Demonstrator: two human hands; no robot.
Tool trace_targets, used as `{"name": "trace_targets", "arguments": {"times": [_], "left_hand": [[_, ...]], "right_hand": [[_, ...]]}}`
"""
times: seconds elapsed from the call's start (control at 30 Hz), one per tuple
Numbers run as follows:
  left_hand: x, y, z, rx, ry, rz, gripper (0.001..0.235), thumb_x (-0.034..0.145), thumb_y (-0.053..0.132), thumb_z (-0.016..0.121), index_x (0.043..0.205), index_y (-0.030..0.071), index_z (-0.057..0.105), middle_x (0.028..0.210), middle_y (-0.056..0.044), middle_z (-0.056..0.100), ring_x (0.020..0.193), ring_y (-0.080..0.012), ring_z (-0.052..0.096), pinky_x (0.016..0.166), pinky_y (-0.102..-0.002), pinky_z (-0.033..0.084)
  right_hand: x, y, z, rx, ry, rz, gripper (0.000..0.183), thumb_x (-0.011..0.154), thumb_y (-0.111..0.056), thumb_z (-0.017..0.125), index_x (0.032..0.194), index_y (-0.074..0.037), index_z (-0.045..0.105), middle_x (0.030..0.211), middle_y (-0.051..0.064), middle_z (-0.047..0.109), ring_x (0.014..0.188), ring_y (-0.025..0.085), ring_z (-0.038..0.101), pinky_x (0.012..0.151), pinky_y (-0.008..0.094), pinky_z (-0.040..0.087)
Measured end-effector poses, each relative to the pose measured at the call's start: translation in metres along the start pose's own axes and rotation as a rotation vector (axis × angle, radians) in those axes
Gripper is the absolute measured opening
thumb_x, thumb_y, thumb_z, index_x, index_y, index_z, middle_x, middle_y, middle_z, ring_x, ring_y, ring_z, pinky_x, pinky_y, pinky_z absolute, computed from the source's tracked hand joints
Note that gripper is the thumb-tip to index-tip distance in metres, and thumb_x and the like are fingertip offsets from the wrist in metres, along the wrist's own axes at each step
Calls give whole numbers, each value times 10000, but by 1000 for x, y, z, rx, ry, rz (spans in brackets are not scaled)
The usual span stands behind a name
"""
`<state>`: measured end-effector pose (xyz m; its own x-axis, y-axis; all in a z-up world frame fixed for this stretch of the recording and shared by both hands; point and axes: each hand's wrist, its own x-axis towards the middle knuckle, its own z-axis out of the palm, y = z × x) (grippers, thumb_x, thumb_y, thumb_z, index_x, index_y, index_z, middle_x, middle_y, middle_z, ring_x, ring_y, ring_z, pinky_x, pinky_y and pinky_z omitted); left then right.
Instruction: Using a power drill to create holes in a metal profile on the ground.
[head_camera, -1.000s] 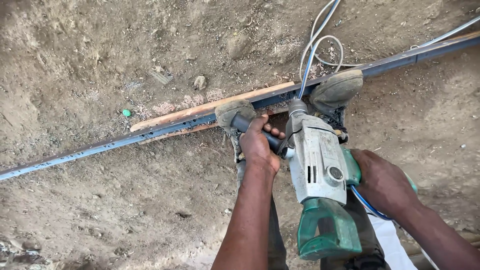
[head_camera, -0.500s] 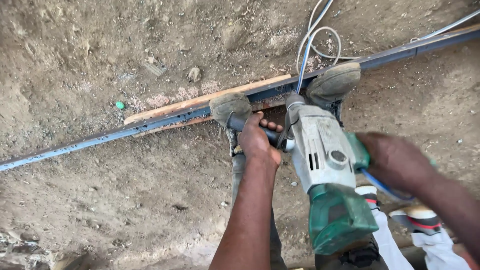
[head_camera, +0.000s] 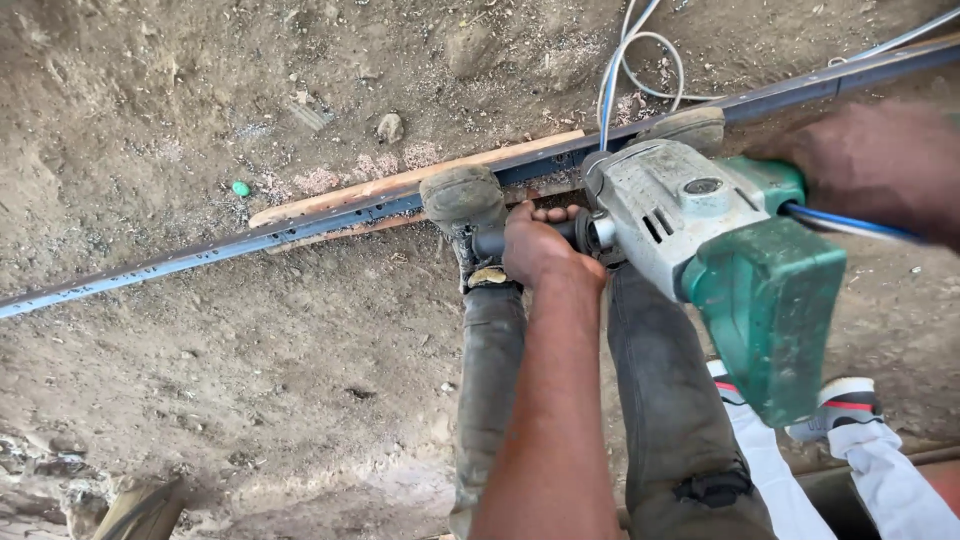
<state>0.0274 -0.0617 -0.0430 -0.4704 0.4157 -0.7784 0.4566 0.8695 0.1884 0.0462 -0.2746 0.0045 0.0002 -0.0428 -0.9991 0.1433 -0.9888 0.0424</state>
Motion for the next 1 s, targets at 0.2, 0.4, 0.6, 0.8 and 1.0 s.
{"name": "trace_targets", "arguments": {"times": [0.2,0.4,0.6,0.8,1.0], "left_hand": [[8,19,-9,287,-17,44,184,983,68,626,825,150,575,699,-9,555,573,-172,570,549,-378,557],[23,18,-28,353,-100,98,258,955,37,630,735,137,542,584,1,496,470,-127,464,444,-287,483],[46,13,-52,419,-79,117,294,969,48,628,710,148,529,563,6,486,447,-126,444,425,-309,466],[40,6,-50,449,40,109,217,961,75,629,775,158,552,596,8,490,476,-142,462,447,-315,479],[25,10,-37,397,55,110,184,988,31,578,848,150,567,639,12,501,504,-121,470,457,-290,465]], "right_hand": [[-20,-26,35,29,91,-5,160,1005,-420,592,1151,-385,647,781,-120,786,649,32,775,478,175,671],[-16,-46,114,234,265,-28,266,929,-383,515,1158,-283,608,953,-30,731,708,283,789,586,498,660],[-10,-63,167,153,585,-38,301,747,-328,622,1045,-286,626,880,-55,701,684,317,744,534,442,547],[-4,-51,169,165,721,-89,293,721,-295,629,1013,-287,617,852,-44,694,641,310,704,591,429,555],[6,-36,147,221,500,-121,366,757,-319,613,1121,-293,591,966,-32,711,755,356,752,548,516,561]]}}
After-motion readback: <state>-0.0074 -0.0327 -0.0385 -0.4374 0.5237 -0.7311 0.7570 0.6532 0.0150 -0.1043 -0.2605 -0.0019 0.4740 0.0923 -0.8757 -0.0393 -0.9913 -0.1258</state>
